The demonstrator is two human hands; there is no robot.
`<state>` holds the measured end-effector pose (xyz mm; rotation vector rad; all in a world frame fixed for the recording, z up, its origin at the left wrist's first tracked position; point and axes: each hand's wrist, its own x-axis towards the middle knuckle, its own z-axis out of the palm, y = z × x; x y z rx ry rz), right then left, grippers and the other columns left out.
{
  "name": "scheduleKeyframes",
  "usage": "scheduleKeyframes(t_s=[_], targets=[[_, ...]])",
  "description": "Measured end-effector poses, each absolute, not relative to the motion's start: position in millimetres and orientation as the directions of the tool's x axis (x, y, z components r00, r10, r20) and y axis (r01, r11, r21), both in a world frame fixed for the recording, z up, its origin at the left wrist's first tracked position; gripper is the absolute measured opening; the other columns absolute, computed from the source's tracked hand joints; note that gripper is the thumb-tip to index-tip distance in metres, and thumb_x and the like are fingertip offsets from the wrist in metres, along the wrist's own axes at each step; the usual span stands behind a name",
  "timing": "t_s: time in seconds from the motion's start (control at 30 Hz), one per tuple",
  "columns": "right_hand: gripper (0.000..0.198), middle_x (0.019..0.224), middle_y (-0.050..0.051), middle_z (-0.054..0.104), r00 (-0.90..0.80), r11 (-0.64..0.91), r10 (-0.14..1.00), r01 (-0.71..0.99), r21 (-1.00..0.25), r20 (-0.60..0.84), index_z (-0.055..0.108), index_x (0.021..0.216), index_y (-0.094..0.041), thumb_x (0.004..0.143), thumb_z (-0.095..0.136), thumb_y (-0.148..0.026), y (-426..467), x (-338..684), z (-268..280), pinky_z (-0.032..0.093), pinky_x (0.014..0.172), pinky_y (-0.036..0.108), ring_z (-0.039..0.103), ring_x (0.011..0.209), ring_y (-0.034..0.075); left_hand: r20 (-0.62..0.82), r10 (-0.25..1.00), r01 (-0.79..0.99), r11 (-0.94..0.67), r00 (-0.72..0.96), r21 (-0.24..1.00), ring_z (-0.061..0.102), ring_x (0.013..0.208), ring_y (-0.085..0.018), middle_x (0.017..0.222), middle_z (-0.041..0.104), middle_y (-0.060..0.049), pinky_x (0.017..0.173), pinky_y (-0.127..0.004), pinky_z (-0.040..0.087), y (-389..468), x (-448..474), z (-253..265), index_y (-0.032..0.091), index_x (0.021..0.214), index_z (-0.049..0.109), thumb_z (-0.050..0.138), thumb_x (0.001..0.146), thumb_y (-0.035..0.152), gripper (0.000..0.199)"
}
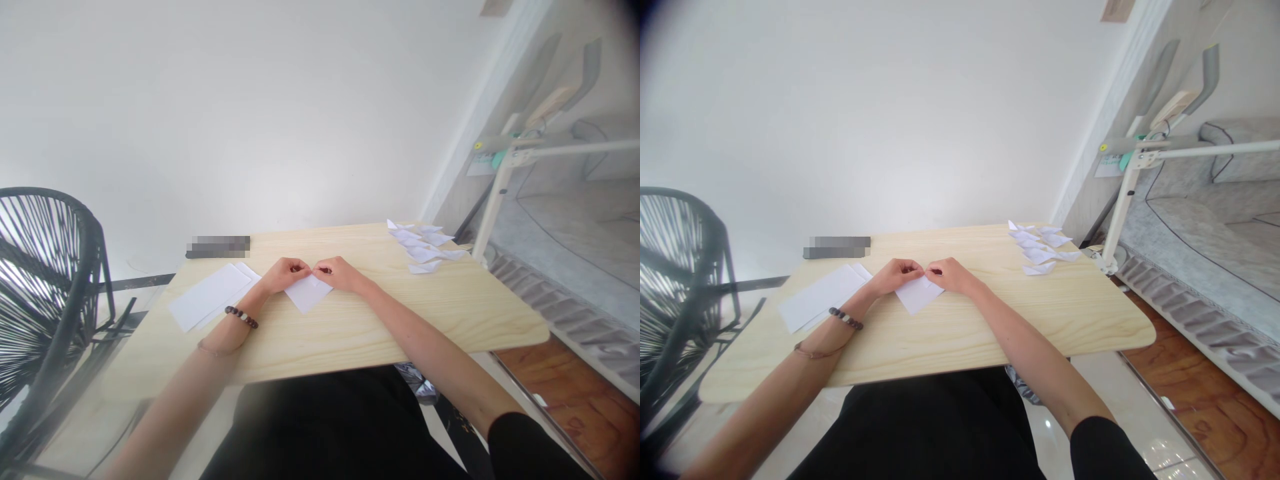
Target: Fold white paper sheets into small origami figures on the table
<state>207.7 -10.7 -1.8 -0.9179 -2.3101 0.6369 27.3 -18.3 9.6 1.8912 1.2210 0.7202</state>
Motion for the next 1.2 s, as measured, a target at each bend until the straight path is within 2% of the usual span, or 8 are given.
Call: scheduleKeyframes(t_s=[0.23, 0.37, 0.6, 0.67, 0.83, 1.2], targets=[[0.021, 0.056, -0.003, 0.047, -0.625, 0.673, 0.704, 0.435, -0.598, 0.338, 0.054, 0.061, -0.014, 0.073, 0.040, -0.024, -8, 210, 1, 0.028, 0.051, 0.018, 0.038, 0.054, 0.007, 0.045, 0.925, 0.491, -0.241, 0.378, 0.837, 0.049, 0.053, -0.010, 0.062, 0.059, -0.002, 0.045, -0.019, 0.035, -18, 26, 9, 0.010, 0.074, 0.061, 0.052, 0.066, 0.040, 0.032], [0.021, 0.061, -0.002, 0.052, -0.617, 0.654, 0.718, 0.442, -0.614, 0.321, 0.057, 0.066, -0.014, 0.073, 0.042, -0.025, -6, 221, 3, 0.029, 0.053, 0.018, 0.042, 0.056, 0.008, 0.070, 0.916, 0.441, -0.256, 0.394, 0.860, 0.052, 0.060, -0.012, 0.068, 0.062, -0.003, 0.055, -0.022, 0.039, -16, 19, 8, 0.011, 0.072, 0.062, 0.053, 0.065, 0.039, 0.030], [0.024, 0.060, -0.002, 0.051, -0.579, 0.591, 0.770, 0.486, -0.644, 0.269, 0.058, 0.068, -0.013, 0.074, 0.040, -0.028, -5, 238, 4, 0.028, 0.049, 0.018, 0.040, 0.055, 0.008, 0.078, 0.916, 0.422, -0.254, 0.393, 0.870, 0.055, 0.069, -0.013, 0.073, 0.063, -0.003, 0.066, -0.023, 0.041, -15, 14, 7, 0.013, 0.071, 0.062, 0.051, 0.068, 0.039, 0.029], [0.025, 0.060, -0.002, 0.050, -0.592, 0.605, 0.757, 0.474, -0.640, 0.278, 0.057, 0.067, -0.013, 0.075, 0.039, -0.029, -5, 233, 3, 0.027, 0.049, 0.018, 0.039, 0.054, 0.007, 0.086, 0.919, 0.432, -0.261, 0.384, 0.864, 0.055, 0.068, -0.013, 0.072, 0.063, -0.002, 0.065, -0.023, 0.041, -16, 17, 8, 0.013, 0.072, 0.063, 0.050, 0.068, 0.041, 0.031], [0.024, 0.056, -0.002, 0.046, -0.573, 0.627, 0.751, 0.464, -0.626, 0.328, 0.053, 0.061, -0.013, 0.074, 0.039, -0.028, -8, 217, 0, 0.026, 0.050, 0.018, 0.037, 0.053, 0.007, 0.050, 0.923, 0.465, -0.238, 0.382, 0.853, 0.051, 0.055, -0.011, 0.064, 0.060, -0.002, 0.047, -0.020, 0.036, -18, 25, 8, 0.011, 0.075, 0.063, 0.050, 0.067, 0.046, 0.037], [0.019, 0.058, -0.002, 0.049, -0.607, 0.588, 0.763, 0.512, -0.626, 0.219, 0.053, 0.060, -0.014, 0.070, 0.040, -0.024, -6, 234, 8, 0.026, 0.050, 0.020, 0.037, 0.053, 0.007, 0.030, 0.920, 0.409, -0.203, 0.390, 0.890, 0.050, 0.053, -0.010, 0.065, 0.061, -0.003, 0.045, -0.019, 0.035, -15, 18, 7, 0.011, 0.076, 0.061, 0.051, 0.067, 0.046, 0.037]])
